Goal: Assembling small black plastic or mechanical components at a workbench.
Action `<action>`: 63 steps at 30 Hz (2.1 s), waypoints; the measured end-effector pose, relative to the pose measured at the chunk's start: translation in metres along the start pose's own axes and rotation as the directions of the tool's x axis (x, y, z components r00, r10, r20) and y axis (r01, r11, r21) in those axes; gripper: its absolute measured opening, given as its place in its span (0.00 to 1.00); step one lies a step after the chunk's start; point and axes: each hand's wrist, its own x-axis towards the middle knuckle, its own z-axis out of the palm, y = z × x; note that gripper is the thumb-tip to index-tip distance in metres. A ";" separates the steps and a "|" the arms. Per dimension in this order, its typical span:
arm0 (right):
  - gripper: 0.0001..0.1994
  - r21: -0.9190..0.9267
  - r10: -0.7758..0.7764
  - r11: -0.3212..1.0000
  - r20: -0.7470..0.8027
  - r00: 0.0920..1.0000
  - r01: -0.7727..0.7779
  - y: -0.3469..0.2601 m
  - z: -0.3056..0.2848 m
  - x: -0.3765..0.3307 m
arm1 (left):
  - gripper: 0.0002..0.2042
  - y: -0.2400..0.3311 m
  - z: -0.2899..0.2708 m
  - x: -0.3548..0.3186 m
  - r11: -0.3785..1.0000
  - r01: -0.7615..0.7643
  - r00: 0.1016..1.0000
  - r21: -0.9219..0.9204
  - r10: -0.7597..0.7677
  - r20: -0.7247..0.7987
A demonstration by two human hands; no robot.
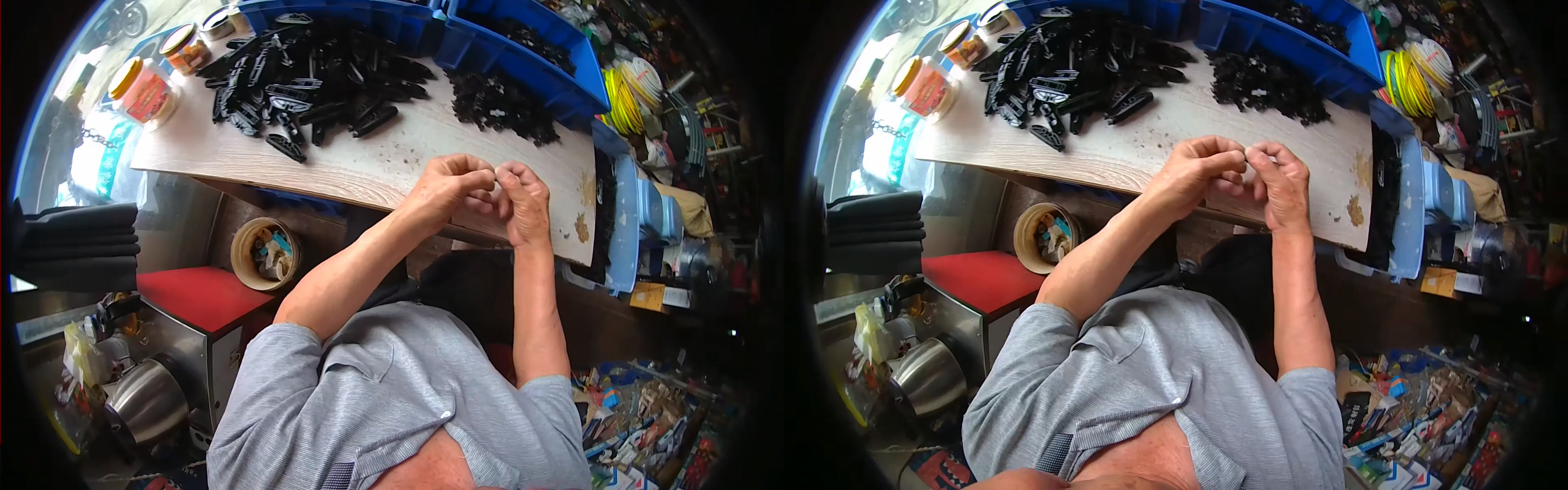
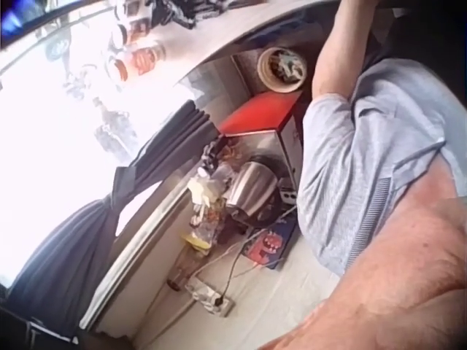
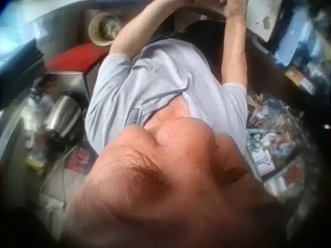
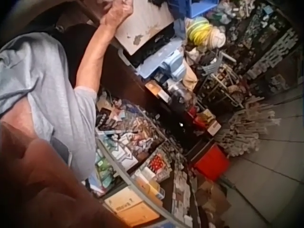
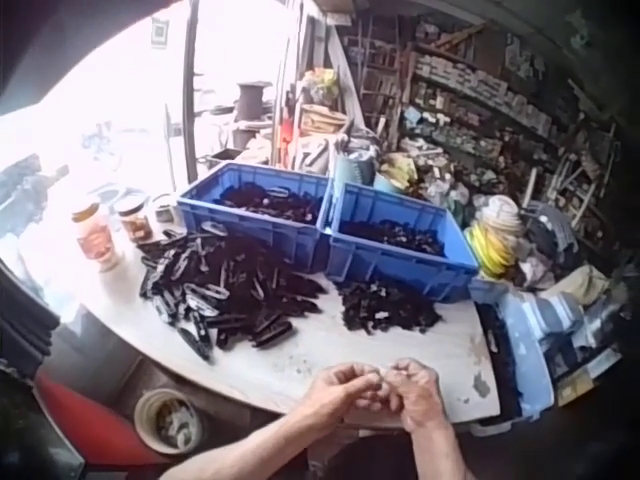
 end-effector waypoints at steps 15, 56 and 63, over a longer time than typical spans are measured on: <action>0.10 0.001 0.028 1.000 0.052 0.998 -0.028 -0.001 0.000 0.000 | 0.05 -0.006 -0.005 0.002 0.986 -0.130 0.991 0.102 0.133 -0.023; 0.08 0.156 -0.008 0.988 0.062 0.998 -0.001 0.004 -0.003 -0.001 | 0.24 0.033 -0.067 -0.042 -0.337 -0.048 0.592 0.940 0.749 0.298; 0.11 0.172 -0.018 0.985 0.046 0.999 0.010 0.002 -0.001 -0.002 | 0.18 0.035 -0.073 -0.043 -0.339 0.047 0.575 0.939 0.778 0.252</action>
